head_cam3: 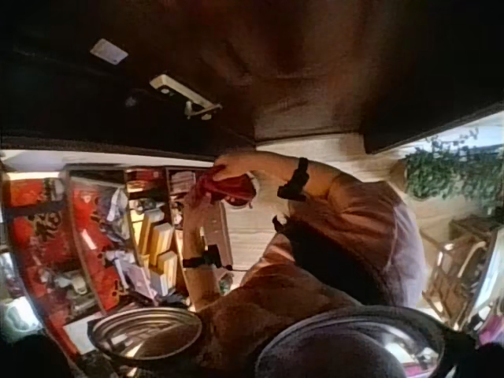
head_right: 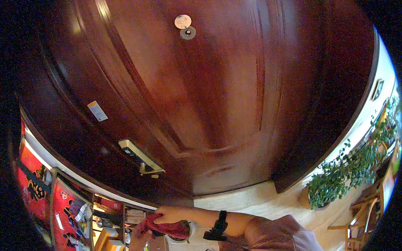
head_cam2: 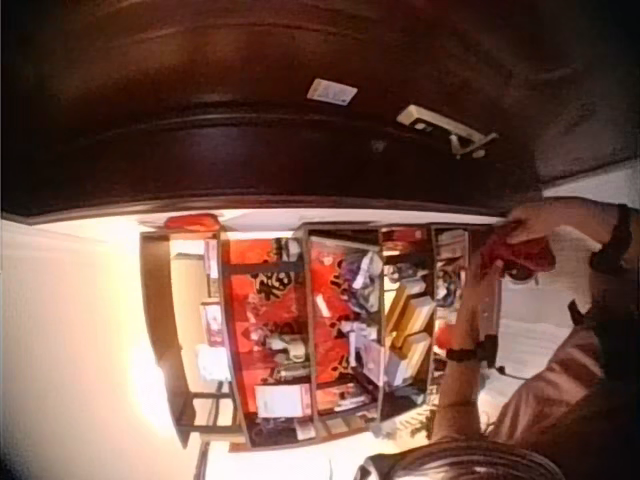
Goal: Organizing and cleaning a shelving unit near an entryway.
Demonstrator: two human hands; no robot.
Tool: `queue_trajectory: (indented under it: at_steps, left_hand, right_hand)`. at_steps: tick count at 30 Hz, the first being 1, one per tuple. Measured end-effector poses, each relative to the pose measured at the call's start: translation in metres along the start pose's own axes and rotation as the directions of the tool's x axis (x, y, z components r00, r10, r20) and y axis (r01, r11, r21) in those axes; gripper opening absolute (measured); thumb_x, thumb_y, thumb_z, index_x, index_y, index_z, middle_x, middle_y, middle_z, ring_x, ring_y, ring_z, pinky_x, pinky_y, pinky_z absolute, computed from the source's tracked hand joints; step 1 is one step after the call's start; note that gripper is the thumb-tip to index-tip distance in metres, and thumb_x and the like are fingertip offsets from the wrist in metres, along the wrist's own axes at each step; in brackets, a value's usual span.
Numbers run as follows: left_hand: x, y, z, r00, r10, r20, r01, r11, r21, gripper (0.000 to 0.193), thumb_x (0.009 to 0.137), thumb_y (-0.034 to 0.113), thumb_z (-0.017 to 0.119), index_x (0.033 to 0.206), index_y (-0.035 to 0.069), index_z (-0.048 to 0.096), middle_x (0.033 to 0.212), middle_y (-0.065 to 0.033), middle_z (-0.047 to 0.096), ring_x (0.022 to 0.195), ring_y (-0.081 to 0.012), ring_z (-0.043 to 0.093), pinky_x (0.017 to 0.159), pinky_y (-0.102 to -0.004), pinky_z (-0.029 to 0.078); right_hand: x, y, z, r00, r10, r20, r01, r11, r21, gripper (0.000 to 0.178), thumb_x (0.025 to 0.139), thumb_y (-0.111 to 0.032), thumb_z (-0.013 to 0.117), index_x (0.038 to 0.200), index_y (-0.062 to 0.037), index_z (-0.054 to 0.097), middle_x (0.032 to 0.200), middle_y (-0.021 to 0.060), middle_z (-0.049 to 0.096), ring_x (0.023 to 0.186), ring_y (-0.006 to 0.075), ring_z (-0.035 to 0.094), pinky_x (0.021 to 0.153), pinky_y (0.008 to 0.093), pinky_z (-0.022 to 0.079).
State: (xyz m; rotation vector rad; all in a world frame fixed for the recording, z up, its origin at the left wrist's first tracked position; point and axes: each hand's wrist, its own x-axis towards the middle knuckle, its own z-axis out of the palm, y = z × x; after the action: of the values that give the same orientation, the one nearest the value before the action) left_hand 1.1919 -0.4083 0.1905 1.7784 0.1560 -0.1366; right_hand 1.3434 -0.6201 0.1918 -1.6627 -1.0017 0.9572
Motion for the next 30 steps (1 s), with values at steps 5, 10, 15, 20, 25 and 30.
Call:
queue_trajectory:
  at_steps: [5,10,15,20,25,30]
  left_hand:
    - [-0.013,-0.081,0.012,0.993,0.11,-0.045,-0.107,0.991,0.081,0.05,0.083,0.005,0.067,0.128,0.003,0.046,0.118,-0.0071,0.057,0.106,-0.0175,0.054,0.091,-0.0324,0.046]
    - [-0.004,-0.054,0.021,0.999,0.008,-0.042,0.013,0.879,0.477,0.061,0.073,0.006,0.077,0.126,0.005,0.046,0.118,-0.0097,0.054,0.107,-0.0199,0.054,0.085,-0.0336,0.051]
    - [0.013,-0.06,0.025,0.965,-0.015,-0.26,0.105,0.936,0.337,0.069,0.071,0.001,0.077,0.131,0.007,0.042,0.126,-0.0111,0.05,0.109,-0.0218,0.053,0.086,-0.0329,0.051]
    - [0.054,-0.032,0.059,0.965,-0.078,-0.252,0.107,0.989,0.103,0.069,0.072,0.002,0.076,0.131,0.006,0.042,0.126,-0.0112,0.05,0.11,-0.0214,0.053,0.087,-0.0326,0.05]
    - [0.075,-0.037,0.091,0.969,-0.085,-0.231,0.079,0.996,-0.034,0.068,0.073,0.003,0.076,0.131,0.005,0.041,0.126,-0.0113,0.051,0.111,-0.0211,0.052,0.088,-0.0324,0.049]
    - [0.068,-0.034,0.094,0.953,-0.053,-0.299,0.032,0.997,-0.074,0.066,0.074,0.005,0.076,0.13,0.004,0.042,0.124,-0.0113,0.052,0.111,-0.0202,0.052,0.089,-0.0321,0.047]
  right_hand:
    - [-0.007,0.029,0.007,0.997,-0.06,0.048,0.06,0.998,0.003,0.044,0.084,-0.041,0.061,0.109,-0.0057,0.058,0.095,0.0109,0.063,0.086,0.0212,0.06,0.074,0.0345,0.048]
    - [0.005,0.057,-0.002,0.972,-0.177,0.155,0.188,0.98,-0.059,0.041,0.086,-0.032,0.061,0.117,-0.0065,0.051,0.1,0.0128,0.061,0.091,0.0232,0.056,0.079,0.0369,0.046]
    - [0.027,0.063,-0.022,0.931,-0.263,0.255,0.273,0.962,-0.003,0.035,0.091,-0.029,0.055,0.113,-0.0029,0.056,0.102,0.0153,0.061,0.096,0.0255,0.057,0.084,0.0367,0.045]
    - [0.041,0.069,-0.035,0.957,-0.194,0.214,0.216,0.972,-0.088,0.036,0.09,-0.032,0.056,0.11,-0.0021,0.059,0.095,0.0166,0.063,0.09,0.0277,0.059,0.081,0.0374,0.045]
    - [0.057,0.091,-0.042,0.958,-0.151,0.246,0.168,0.985,-0.049,0.052,0.078,-0.041,0.067,0.111,-0.0036,0.054,0.094,0.0181,0.063,0.09,0.0322,0.06,0.079,0.0409,0.047]
    - [0.054,0.099,-0.063,0.897,-0.231,0.378,0.205,0.973,0.108,0.075,0.065,-0.025,0.079,0.125,-0.0039,0.041,0.114,0.0193,0.055,0.104,0.0311,0.054,0.085,0.0396,0.046]
